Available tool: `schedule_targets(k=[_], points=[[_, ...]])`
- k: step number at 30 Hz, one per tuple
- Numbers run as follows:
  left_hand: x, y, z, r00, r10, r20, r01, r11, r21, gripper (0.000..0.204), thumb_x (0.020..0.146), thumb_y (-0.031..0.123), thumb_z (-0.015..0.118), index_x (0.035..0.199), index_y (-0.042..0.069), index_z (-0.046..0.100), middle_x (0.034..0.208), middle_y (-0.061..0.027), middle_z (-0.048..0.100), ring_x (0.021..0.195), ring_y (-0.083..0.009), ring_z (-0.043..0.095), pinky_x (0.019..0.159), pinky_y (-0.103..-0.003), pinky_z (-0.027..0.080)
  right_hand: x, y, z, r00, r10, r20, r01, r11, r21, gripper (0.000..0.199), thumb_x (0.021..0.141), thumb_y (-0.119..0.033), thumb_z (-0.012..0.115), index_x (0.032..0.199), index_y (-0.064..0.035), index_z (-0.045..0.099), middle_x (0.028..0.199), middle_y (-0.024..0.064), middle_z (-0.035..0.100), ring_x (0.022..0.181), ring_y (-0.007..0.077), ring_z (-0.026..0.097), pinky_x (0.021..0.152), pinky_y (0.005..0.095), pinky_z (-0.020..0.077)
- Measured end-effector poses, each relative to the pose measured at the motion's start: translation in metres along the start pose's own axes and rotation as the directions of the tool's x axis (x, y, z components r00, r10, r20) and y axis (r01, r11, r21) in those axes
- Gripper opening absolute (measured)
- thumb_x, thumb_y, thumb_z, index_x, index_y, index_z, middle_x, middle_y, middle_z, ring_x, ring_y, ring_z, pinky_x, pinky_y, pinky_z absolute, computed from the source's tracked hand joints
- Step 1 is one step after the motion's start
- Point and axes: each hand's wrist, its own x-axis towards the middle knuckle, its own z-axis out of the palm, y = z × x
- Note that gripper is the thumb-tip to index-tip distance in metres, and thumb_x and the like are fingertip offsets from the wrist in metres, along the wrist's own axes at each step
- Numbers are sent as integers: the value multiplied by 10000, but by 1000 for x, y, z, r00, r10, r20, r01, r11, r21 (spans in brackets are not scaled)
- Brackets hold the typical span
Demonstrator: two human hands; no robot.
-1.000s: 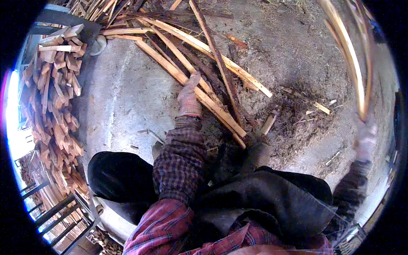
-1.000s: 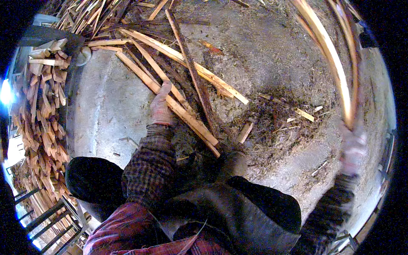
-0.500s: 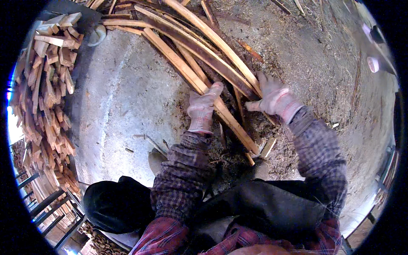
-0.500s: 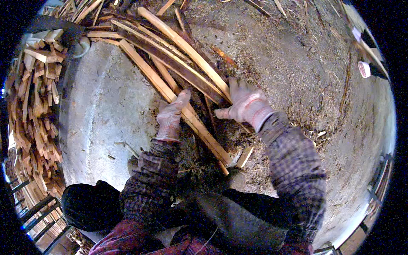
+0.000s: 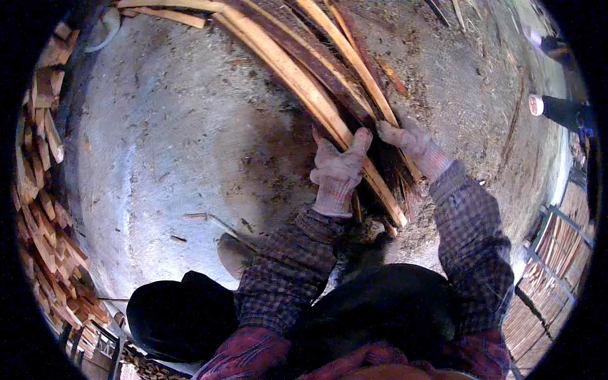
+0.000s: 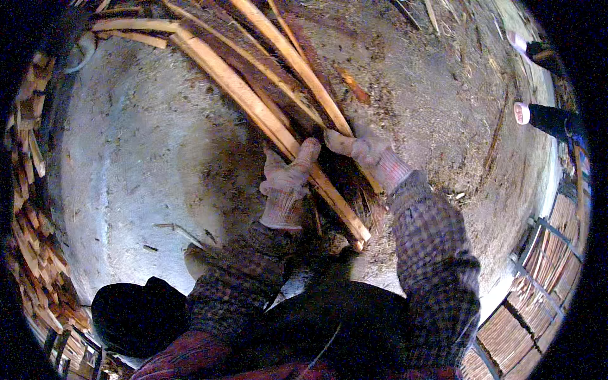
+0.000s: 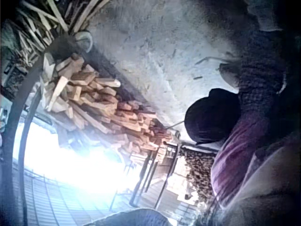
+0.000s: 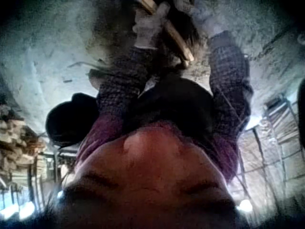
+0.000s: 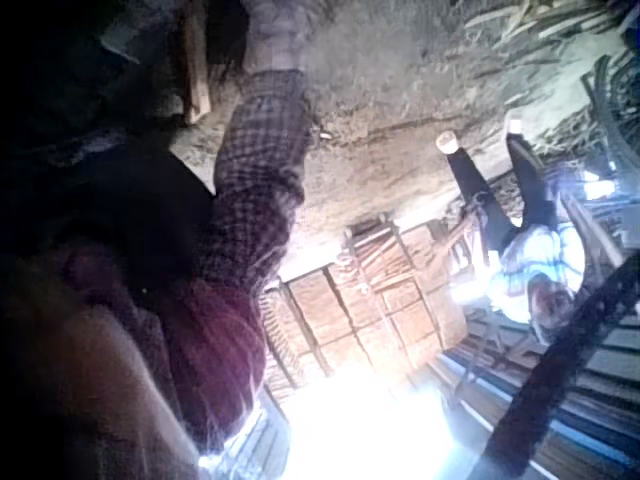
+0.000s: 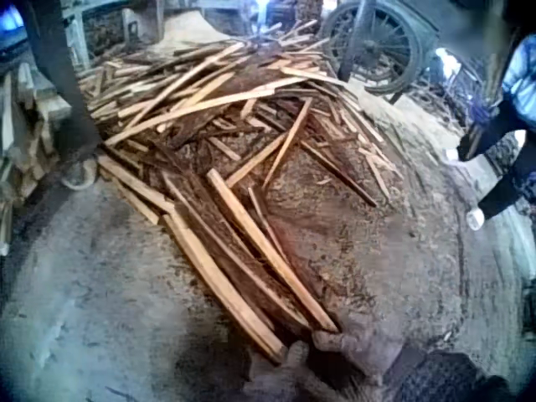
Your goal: The person uses a pitchfork to move a large pile of thin wood strips on the floor. They then walk to a different area, squat down, and gather the strips by hand, organizing them into neat bundles and stacking them against a metal rack.
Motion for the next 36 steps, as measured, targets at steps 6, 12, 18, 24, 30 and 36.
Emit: schedule_targets(k=[6, 12, 18, 24, 30, 36], points=[[79, -45, -68, 831, -355, 429, 553, 437, -709, 586, 859, 327, 534, 1306, 38, 286, 1284, -122, 395, 790, -184, 581, 682, -278, 510, -31, -6, 34, 996, -38, 81, 14, 961, 277, 595, 769, -310, 631, 1231, -3, 418, 1015, 78, 564, 896, 194, 529, 801, 310, 444], [63, -30, -93, 883, -354, 308, 469, 690, -551, 330, 824, 176, 569, 1107, 23, 496, 1084, -45, 490, 734, -138, 545, 684, -248, 474, -66, -13, 81, 972, -184, 148, 140, 954, 266, 576, 738, -279, 653, 1207, -3, 465, 957, 57, 588, 826, 166, 546, 776, 303, 461], [-79, 20, -30, 919, -28, 393, 49, 998, -43, 223, 784, 137, 649, 956, 5, 596, 877, -49, 607, 790, -148, 586, 729, -254, 494, -104, 18, 45, 999, -41, 33, 35, 982, 184, 496, 714, -247, 693, 1137, -34, 549, 889, 25, 617, 760, 101, 574, 681, 254, 479], [-90, 16, -6, 856, 98, 508, -31, 990, -138, 514, 703, 10, 703, 1161, 2, 470, 1031, -115, 584, 881, -196, 591, 773, -325, 512, -128, 56, 42, 847, -440, -298, 430, 897, -104, 293, 800, -200, 611, 1028, -24, 552, 769, 17, 606, 568, 135, 572, 487, 274, 493], [-90, 63, 2, 832, 246, 498, -228, 969, -98, 602, 625, -10, 754, 1148, 16, 456, 1003, -97, 598, 868, -181, 589, 777, -312, 511, -124, 8, 47, 839, -429, -334, 380, 902, -205, 545, 687, -187, 700, 1170, -42, 494, 941, 51, 614, 825, 159, 592, 736, 288, 484], [-73, 109, -66, 885, 262, 385, -245, 965, -93, 493, 785, 276, 651, 1163, 9, 481, 1027, -103, 581, 870, -216, 591, 800, -323, 489, -117, -81, 117, 940, -326, 97, 230, 819, 525, 619, 690, -183, 693, 1224, -2, 436, 1058, 103, 569, 972, 191, 544, 852, 290, 438]])
